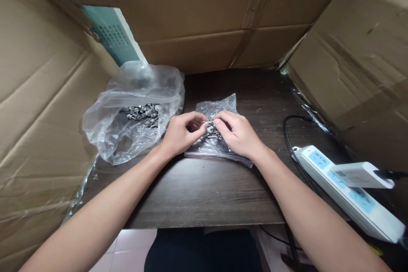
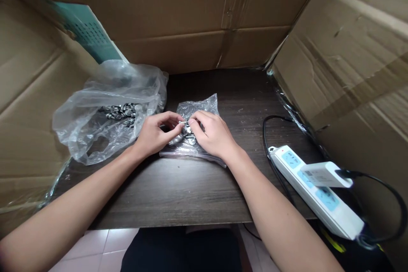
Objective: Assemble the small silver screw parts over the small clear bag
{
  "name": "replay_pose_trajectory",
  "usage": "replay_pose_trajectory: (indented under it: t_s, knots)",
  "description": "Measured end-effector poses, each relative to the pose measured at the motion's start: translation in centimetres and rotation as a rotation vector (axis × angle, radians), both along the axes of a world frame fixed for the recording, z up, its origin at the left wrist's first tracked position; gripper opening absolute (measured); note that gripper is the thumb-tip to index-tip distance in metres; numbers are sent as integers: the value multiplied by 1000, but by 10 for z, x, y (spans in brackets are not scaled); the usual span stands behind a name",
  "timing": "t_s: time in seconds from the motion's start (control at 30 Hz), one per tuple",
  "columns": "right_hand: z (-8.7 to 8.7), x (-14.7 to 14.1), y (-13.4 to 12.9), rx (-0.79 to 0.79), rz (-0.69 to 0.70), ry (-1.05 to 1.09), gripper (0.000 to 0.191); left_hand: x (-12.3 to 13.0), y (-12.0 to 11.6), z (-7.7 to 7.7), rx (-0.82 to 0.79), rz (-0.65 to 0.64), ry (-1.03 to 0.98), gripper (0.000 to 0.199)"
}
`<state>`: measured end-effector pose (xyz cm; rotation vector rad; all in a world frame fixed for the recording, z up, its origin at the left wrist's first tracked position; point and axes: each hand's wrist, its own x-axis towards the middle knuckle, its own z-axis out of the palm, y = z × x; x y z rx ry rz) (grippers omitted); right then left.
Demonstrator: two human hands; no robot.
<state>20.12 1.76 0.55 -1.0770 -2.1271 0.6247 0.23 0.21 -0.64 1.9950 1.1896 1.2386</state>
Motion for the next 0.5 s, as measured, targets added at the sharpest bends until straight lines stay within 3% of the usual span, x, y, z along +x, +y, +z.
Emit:
replay_pose_trajectory:
  t_s: [0.13, 0.4, 0.5]
  knots:
    - [1, 0, -2, -15, -10, 5, 12, 0, 0, 0, -1, 3, 3, 13]
    - [-1, -1, 1, -7, -17, -82, 30, 0, 0, 3, -2, 18, 23, 15]
    - [-1, -1, 1, -26, -33, -51, 25, 0, 0, 2, -9, 25, 23, 14]
